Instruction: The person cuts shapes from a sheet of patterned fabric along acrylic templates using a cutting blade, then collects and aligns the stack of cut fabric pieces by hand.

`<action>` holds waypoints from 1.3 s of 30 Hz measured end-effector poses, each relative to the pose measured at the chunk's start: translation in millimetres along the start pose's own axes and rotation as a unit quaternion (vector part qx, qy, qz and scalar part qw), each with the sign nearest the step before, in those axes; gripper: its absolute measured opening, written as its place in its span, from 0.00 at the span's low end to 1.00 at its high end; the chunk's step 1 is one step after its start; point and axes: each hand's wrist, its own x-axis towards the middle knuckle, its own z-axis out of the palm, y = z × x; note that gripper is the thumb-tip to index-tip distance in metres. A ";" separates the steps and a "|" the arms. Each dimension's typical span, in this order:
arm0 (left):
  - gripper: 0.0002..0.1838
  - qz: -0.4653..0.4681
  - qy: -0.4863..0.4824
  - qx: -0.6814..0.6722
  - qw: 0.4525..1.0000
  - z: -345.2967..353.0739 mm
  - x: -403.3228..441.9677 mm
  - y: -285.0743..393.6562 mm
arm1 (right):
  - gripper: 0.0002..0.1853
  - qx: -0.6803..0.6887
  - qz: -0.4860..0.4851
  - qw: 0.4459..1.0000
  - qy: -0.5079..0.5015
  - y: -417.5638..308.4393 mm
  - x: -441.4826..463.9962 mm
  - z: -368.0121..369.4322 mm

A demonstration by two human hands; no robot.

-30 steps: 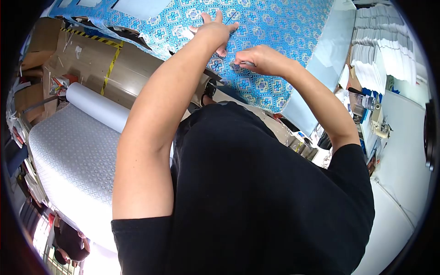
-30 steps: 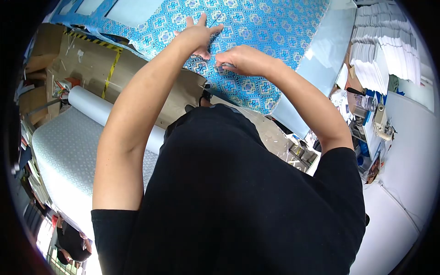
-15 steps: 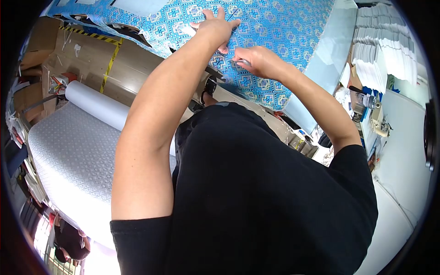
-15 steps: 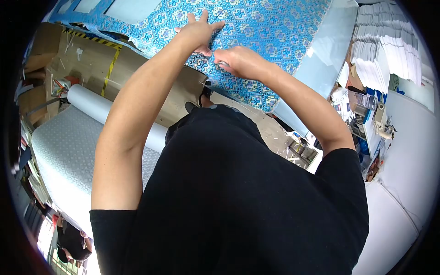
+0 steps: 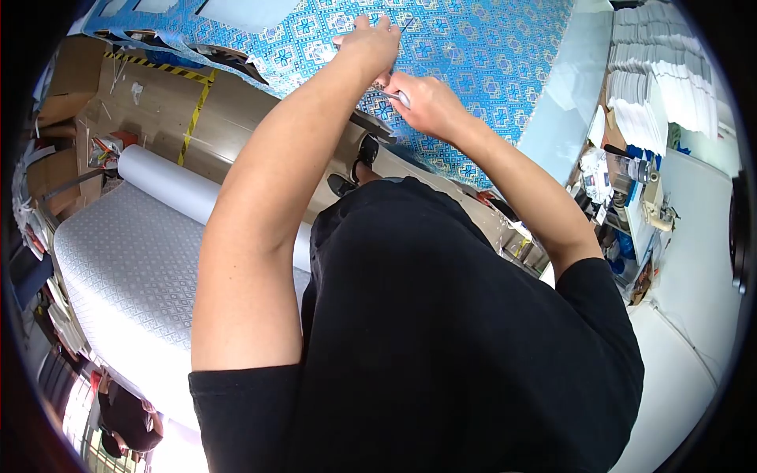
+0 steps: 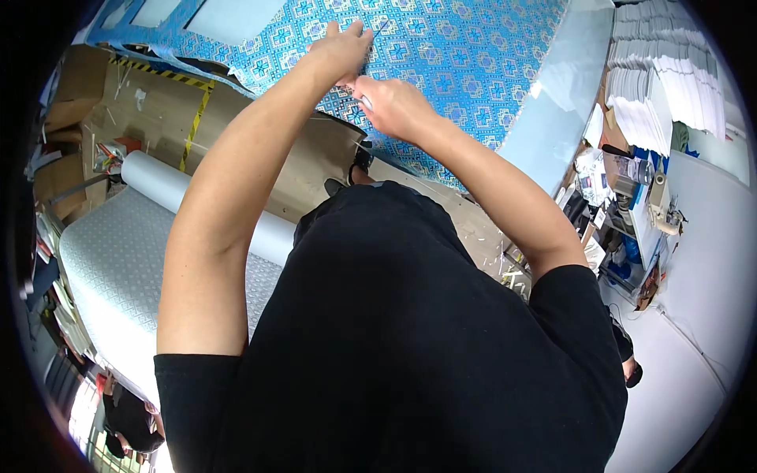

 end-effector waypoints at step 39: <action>0.52 0.315 0.015 0.097 0.944 -22.5 43.5 -133.0 | 0.09 0.129 0.027 0.985 0.112 -36.6 102.8 43.9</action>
